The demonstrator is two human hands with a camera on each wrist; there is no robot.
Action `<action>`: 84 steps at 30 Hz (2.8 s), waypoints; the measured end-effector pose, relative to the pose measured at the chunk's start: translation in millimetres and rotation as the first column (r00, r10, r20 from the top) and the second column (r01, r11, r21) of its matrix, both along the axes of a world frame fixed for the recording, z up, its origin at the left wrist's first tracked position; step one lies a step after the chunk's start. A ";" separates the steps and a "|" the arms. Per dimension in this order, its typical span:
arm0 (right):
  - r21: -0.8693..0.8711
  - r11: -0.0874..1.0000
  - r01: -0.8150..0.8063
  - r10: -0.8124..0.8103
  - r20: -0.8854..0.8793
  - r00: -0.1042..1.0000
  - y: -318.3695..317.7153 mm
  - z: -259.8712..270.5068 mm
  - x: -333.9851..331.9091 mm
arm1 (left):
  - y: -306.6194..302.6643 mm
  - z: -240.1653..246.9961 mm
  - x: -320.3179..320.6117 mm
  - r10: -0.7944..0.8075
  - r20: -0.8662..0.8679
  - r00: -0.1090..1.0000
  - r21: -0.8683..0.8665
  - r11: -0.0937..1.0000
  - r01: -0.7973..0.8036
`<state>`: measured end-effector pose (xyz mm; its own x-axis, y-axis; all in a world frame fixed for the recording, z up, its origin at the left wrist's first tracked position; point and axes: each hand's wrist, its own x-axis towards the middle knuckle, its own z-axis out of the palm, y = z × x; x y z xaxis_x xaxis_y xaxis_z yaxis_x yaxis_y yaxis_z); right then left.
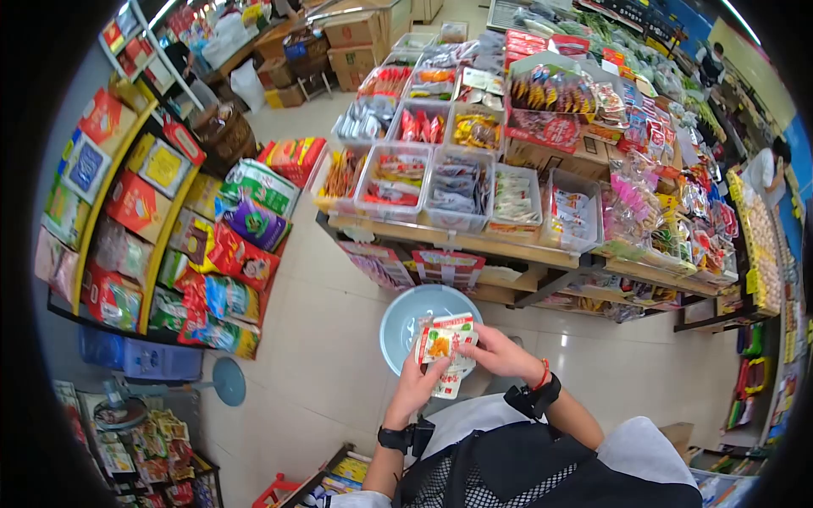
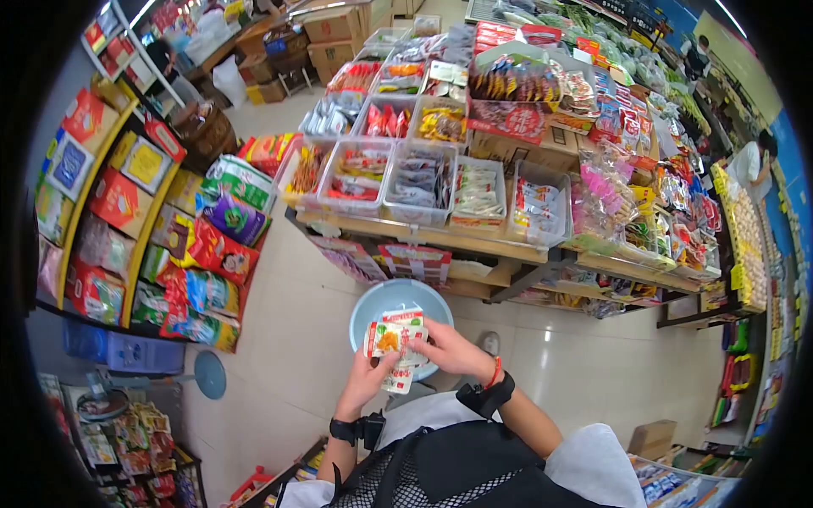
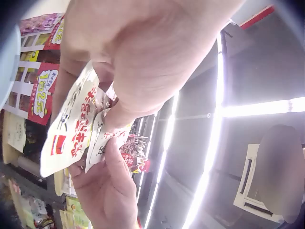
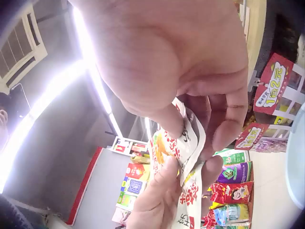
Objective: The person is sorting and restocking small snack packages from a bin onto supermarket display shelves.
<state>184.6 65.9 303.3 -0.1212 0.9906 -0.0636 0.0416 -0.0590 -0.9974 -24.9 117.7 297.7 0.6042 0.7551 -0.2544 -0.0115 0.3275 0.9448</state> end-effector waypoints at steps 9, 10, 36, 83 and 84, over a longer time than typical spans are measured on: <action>-0.091 0.988 0.126 -0.122 0.047 0.991 -50.0 13.2 132.2 | -44.1 17.0 134.6 0.010 -0.133 0.991 0.014 1.000 -0.008; -0.088 0.987 0.132 -0.125 0.075 0.989 -53.6 16.4 147.7 | -47.9 16.0 150.6 0.031 -0.125 0.992 0.039 0.999 -0.027; -0.131 0.949 0.287 -0.315 -0.321 0.893 -156.7 53.8 327.8 | -94.3 57.9 341.9 -0.102 0.198 0.975 0.123 0.989 0.079; 0.084 0.987 0.138 -0.161 0.446 0.881 158.5 62.1 304.7 | 124.5 8.7 365.5 0.417 0.409 0.812 -0.079 0.902 -0.424; 0.117 0.984 0.132 -0.172 0.482 0.859 171.1 60.9 307.1 | 130.9 6.9 365.5 0.421 0.399 0.815 -0.070 0.900 -0.431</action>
<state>491.7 237.0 364.1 0.0578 0.9983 0.0020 0.5210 -0.0285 -0.8531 340.6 248.6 304.7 0.2654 0.9631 -0.0442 -0.5171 0.1809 0.8366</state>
